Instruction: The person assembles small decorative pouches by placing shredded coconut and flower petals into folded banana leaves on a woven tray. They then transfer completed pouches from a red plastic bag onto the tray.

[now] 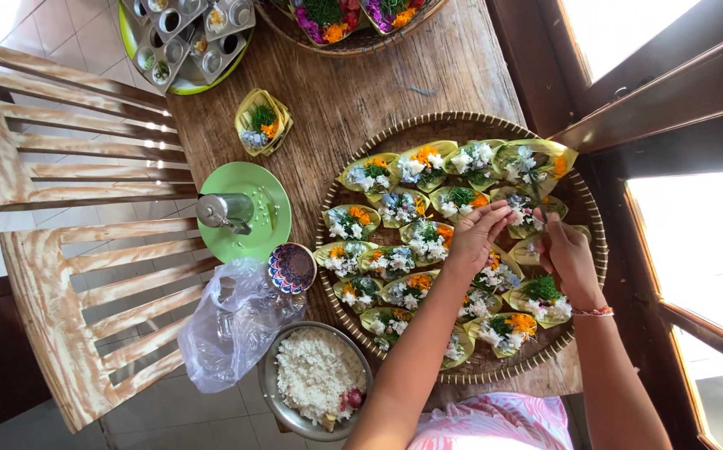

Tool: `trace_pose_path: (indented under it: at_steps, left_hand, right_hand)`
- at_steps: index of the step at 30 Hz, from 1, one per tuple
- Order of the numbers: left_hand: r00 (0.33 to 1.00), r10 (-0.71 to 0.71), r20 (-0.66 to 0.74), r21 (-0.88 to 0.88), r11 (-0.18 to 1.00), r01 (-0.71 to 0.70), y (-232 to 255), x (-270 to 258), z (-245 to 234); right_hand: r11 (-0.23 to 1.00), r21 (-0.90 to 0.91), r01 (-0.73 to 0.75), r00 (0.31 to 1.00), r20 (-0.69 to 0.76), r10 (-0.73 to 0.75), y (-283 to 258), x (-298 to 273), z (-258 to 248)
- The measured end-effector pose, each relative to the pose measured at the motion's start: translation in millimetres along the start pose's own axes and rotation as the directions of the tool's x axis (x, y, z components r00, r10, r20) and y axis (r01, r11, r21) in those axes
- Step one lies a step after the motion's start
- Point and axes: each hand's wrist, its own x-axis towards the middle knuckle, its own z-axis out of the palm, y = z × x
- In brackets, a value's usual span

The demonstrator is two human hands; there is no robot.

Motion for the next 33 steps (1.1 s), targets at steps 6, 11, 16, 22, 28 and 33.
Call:
trace_pose_path:
  at_steps: [6, 11, 16, 22, 28, 33]
  left_hand:
    - [1.000, 0.016, -0.013, 0.011, 1.000, -0.016, -2, 1, -4]
    - [0.999, 0.016, -0.029, 0.030, 0.999, -0.015, -5, 3, -5]
    - [0.999, 0.026, -0.038, 0.048, 0.999, -0.025, -2, 1, 1]
    - [0.998, 0.063, -0.024, 0.031, 0.998, -0.063, -6, 7, -4]
    - [0.994, 0.109, 0.011, 0.052, 0.993, -0.110, -15, 14, -1]
    - [0.988, 0.141, 0.069, 0.114, 0.982, -0.148, -22, 22, 11]
  right_hand:
    - [0.509, -0.645, 0.569, 0.691, 0.039, -0.722, 33, 22, -9]
    - [0.587, -0.713, 0.383, 0.805, -0.053, -0.590, 18, 16, 0]
    - [0.622, -0.746, 0.239, 0.826, -0.181, -0.533, 18, 23, 4]
    - [0.717, -0.643, 0.267, 0.949, 0.044, -0.313, -22, -11, 22]
    - [0.950, -0.198, 0.240, 0.956, 0.216, -0.197, -35, -36, 24]
    - [0.842, -0.349, 0.412, 0.909, 0.225, -0.351, -25, -22, 7]
